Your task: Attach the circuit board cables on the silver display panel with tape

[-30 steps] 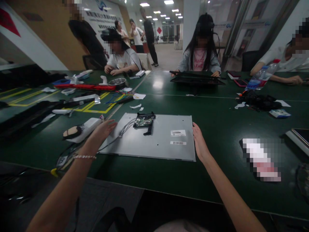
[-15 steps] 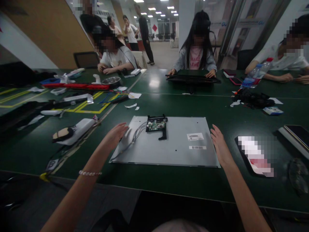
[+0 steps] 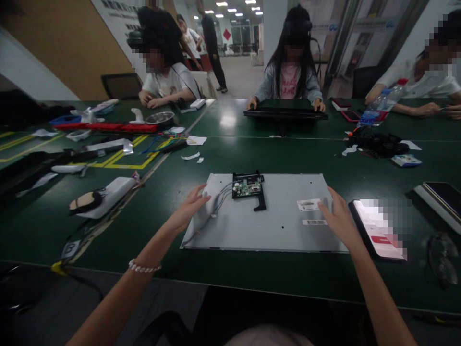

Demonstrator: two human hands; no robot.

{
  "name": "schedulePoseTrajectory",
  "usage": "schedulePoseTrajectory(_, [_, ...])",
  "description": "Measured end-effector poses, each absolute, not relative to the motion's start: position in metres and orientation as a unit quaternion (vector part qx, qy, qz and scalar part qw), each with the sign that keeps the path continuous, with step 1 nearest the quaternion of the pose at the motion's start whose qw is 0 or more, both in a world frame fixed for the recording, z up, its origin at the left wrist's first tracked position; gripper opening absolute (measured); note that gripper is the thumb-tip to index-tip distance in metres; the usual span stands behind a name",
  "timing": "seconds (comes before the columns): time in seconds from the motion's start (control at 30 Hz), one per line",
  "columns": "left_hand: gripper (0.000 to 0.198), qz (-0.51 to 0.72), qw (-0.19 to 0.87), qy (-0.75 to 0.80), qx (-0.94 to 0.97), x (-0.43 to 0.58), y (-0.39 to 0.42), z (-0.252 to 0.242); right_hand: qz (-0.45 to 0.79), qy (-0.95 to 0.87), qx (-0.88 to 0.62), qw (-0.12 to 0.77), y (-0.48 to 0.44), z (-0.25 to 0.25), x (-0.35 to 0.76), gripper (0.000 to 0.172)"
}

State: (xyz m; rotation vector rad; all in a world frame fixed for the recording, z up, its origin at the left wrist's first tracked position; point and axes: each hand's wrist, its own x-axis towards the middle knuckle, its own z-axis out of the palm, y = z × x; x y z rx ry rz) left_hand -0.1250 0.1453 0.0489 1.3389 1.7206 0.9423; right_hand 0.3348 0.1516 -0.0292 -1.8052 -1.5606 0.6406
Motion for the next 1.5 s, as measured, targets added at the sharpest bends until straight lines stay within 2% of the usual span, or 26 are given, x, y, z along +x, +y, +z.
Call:
schedulePoseTrajectory(0.17, [0.062,0.33,0.381,0.674,0.539,-0.117,0.144,0.049,0.182,-0.651,-0.664,0.319,0.149,-0.027,0.336,0.071])
schedulePoseTrajectory(0.33, [0.06,0.292,0.374,0.654,0.589,-0.118,0.146,0.052,0.123,-0.7,-0.649,0.272,0.156,-0.015,0.324,0.065])
schedulePoseTrajectory(0.5, [0.066,0.263,0.356,0.65,0.618,-0.12,0.15,0.042,0.139,-0.775,-0.565,0.246,0.178,-0.008,0.291,0.062])
schedulePoseTrajectory(0.63, [0.073,0.23,0.321,0.645,0.654,-0.12,0.15,0.033,0.133,-0.788,-0.562,0.211,0.192,-0.009,0.262,0.06])
schedulePoseTrajectory(0.77, [0.085,0.183,0.274,0.629,0.704,-0.111,0.159,0.035,0.109,-0.796,-0.566,0.185,0.197,-0.017,0.244,0.059])
schedulePoseTrajectory(0.93, [0.11,0.168,0.289,0.523,0.784,-0.091,0.198,0.042,0.063,-0.799,-0.569,0.185,0.194,-0.026,0.237,0.053])
schedulePoseTrajectory(1.03, [0.117,0.164,0.307,0.489,0.8,-0.086,0.225,0.04,0.056,-0.801,-0.569,0.179,0.193,-0.027,0.239,0.053])
schedulePoseTrajectory(1.23, [0.116,0.16,0.359,0.44,0.807,-0.09,0.25,0.034,0.062,-0.8,-0.57,0.178,0.194,-0.026,0.239,0.055])
schedulePoseTrajectory(1.5, [0.106,0.184,0.356,0.395,0.827,-0.071,0.23,0.037,0.078,-0.793,-0.57,0.2,0.195,-0.025,0.237,0.057])
